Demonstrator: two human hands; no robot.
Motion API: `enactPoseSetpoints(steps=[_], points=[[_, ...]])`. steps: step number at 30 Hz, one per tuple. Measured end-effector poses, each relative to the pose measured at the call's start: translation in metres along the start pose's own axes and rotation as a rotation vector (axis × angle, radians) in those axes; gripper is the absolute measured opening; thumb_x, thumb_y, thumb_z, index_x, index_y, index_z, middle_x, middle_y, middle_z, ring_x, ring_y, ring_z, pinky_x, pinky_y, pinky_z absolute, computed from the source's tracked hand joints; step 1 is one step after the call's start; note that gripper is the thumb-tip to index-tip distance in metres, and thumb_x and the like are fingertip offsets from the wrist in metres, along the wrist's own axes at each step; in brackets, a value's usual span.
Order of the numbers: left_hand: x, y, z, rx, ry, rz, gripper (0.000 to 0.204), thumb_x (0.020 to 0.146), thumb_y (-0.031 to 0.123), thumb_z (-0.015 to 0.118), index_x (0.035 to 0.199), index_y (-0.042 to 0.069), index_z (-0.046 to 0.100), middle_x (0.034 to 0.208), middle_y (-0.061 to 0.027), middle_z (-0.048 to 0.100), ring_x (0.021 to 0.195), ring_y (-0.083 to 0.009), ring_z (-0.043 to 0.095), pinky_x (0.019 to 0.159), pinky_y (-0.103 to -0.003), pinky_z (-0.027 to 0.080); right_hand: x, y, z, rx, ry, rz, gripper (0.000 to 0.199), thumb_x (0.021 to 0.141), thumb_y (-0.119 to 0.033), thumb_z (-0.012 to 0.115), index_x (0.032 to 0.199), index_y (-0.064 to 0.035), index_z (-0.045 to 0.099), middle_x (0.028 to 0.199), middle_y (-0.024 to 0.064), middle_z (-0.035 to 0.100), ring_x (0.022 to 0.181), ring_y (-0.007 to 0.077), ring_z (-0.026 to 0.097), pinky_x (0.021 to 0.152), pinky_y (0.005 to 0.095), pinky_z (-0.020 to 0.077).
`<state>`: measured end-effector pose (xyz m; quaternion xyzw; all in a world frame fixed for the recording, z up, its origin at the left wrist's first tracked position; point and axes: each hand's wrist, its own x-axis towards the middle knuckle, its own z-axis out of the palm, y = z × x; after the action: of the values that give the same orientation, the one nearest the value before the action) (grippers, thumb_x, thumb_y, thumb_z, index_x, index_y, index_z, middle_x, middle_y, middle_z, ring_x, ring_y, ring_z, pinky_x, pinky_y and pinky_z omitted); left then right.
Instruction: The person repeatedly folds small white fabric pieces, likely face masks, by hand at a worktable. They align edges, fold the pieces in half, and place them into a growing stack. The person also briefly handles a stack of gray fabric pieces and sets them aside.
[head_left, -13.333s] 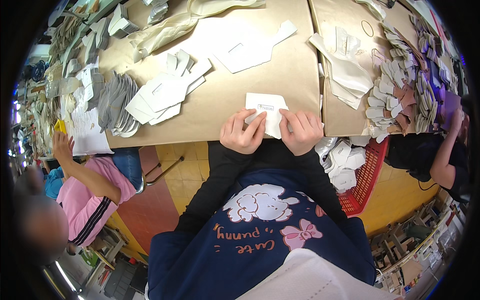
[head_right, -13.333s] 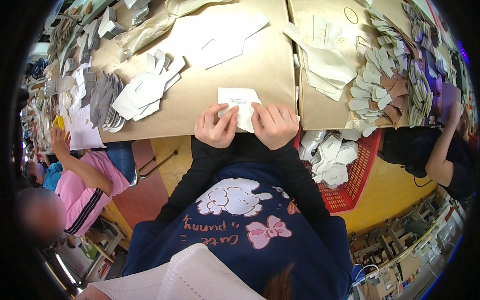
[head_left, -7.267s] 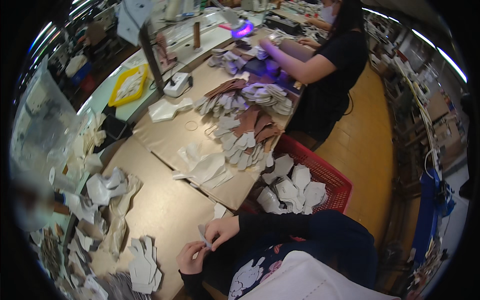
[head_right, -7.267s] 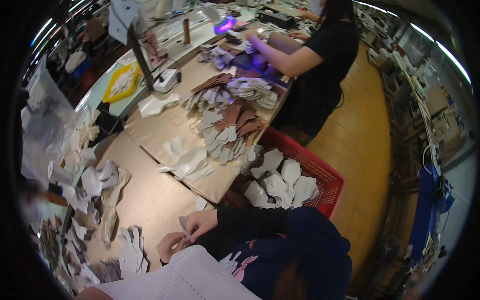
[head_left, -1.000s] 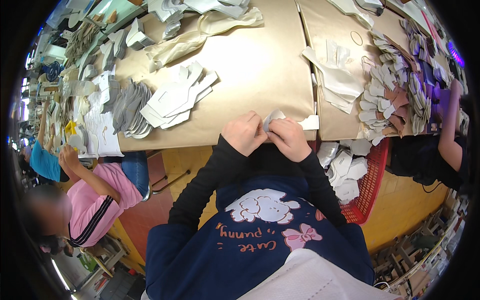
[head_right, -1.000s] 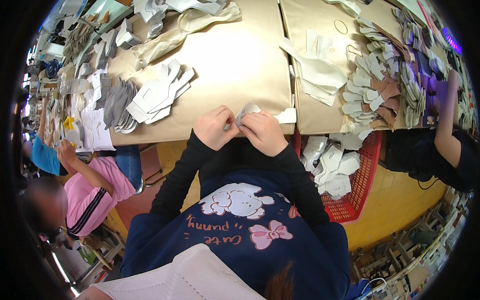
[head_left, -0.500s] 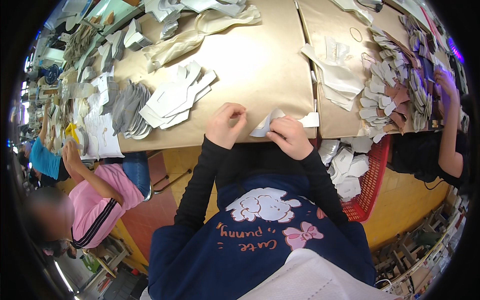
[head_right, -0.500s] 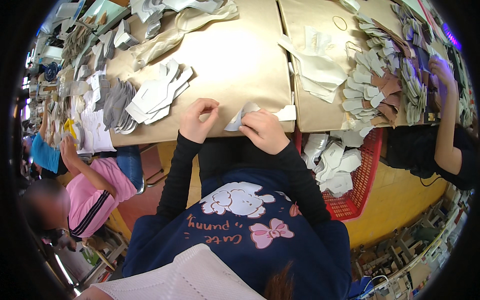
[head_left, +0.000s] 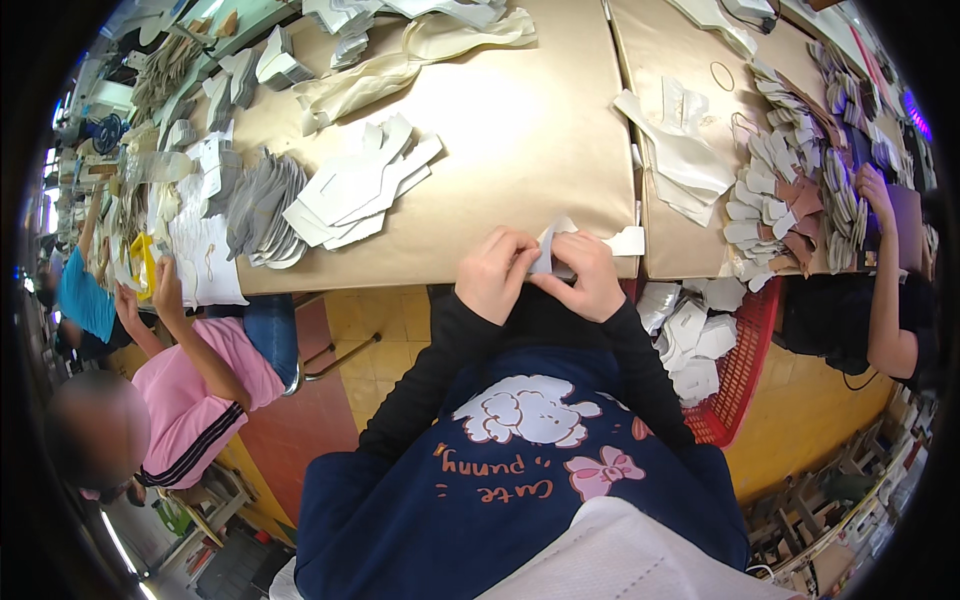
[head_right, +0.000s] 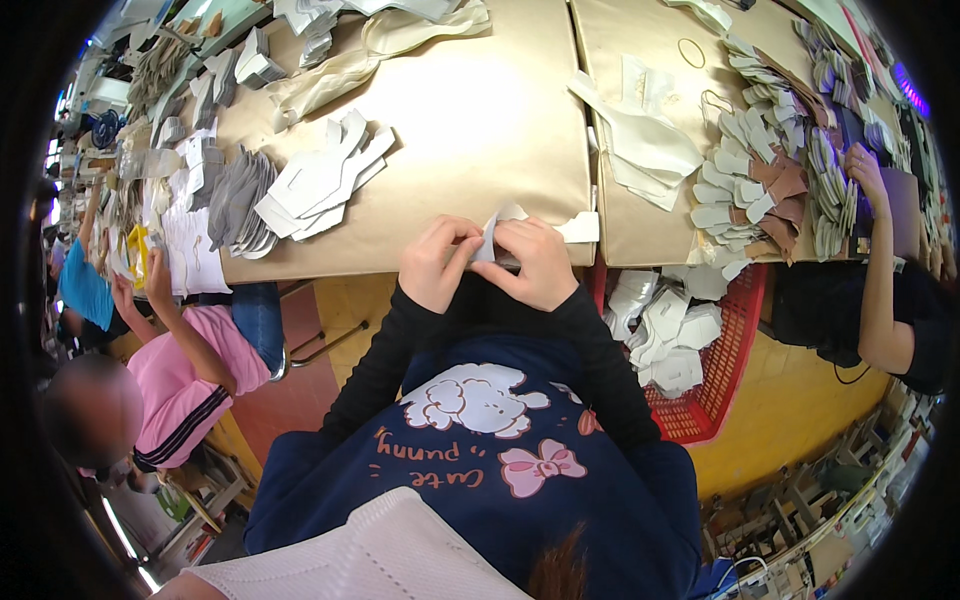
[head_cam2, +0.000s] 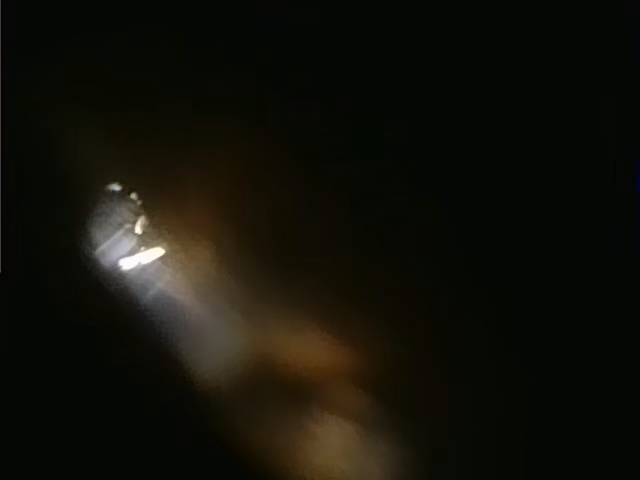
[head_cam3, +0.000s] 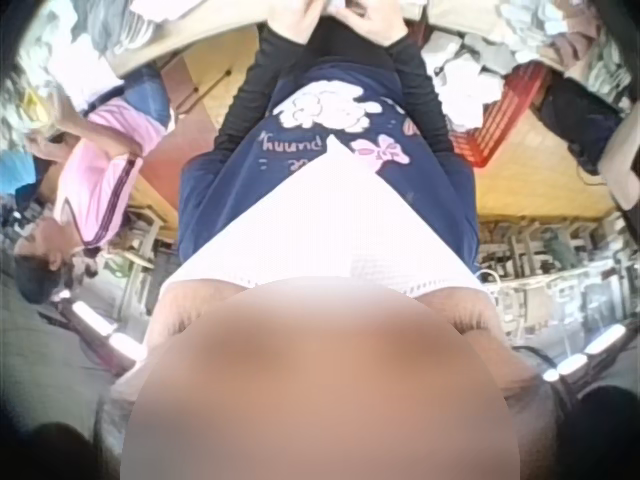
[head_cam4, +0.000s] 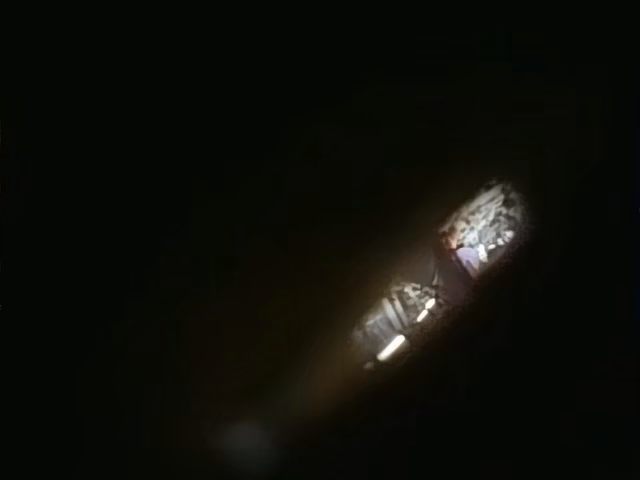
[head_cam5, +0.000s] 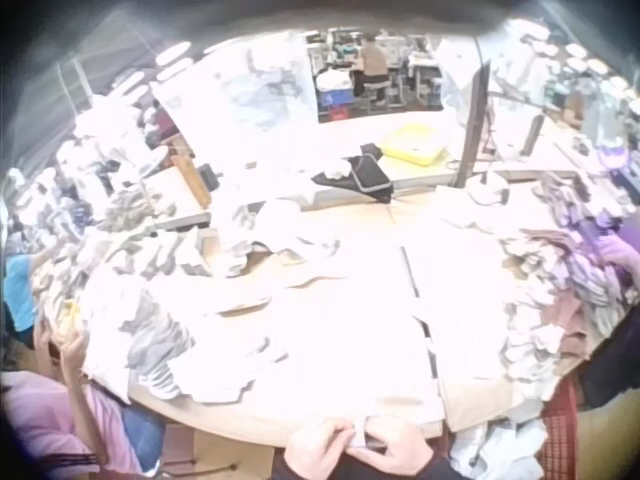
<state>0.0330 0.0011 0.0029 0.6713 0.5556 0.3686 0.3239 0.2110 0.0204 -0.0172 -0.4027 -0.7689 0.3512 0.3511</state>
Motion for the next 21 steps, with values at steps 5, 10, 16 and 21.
enactPoseSetpoints(steps=[5,10,16,21], points=[[-0.004,-0.003,0.009,-0.004,0.033,-0.121,0.002,0.097,0.003,0.058,0.097,0.001,0.058,0.09,-0.0121,0.064,0.075,-0.026,0.066,0.067,-0.038,0.051,-0.003,0.006,0.002,0.003,-0.032,0.064,0.023,0.085,-0.02,0.072,0.077,-0.0033,0.06,0.07,0.0108,0.058,0.066,0.0332,0.055,0.068,0.0392,0.0423],[0.014,-0.034,-0.01,-0.508,0.122,-0.443,0.018,0.108,0.022,0.05,0.106,0.004,0.055,0.092,-0.004,0.062,0.085,-0.0117,0.065,0.074,-0.029,0.057,-0.011,0.019,-0.009,0.323,-0.056,0.018,0.02,0.086,-0.018,0.072,0.081,-0.001,0.063,0.073,0.0111,0.058,0.072,0.0301,0.054,0.07,0.0377,0.0416],[0.016,-0.05,-0.024,-0.743,0.01,-0.537,0.017,0.106,0.021,0.056,0.111,0.005,0.056,0.094,-0.0028,0.062,0.085,-0.0112,0.065,0.076,-0.028,0.059,-0.018,0.027,-0.015,0.519,-0.098,0.127,0.019,0.089,-0.015,0.067,0.091,0.0039,0.066,0.087,0.0137,0.064,0.082,0.0269,0.055,0.074,0.0366,0.0428],[0.017,-0.059,-0.033,-0.748,0.167,-0.525,0.017,0.104,0.018,0.058,0.109,0.003,0.059,0.094,-0.0051,0.066,0.086,-0.0135,0.068,0.073,-0.028,0.06,-0.029,0.046,-0.007,0.686,0.039,0.024,0.035,0.084,-0.024,0.068,0.089,0.0104,0.066,0.092,0.017,0.068,0.082,0.0222,0.058,0.074,0.0341,0.0445]])
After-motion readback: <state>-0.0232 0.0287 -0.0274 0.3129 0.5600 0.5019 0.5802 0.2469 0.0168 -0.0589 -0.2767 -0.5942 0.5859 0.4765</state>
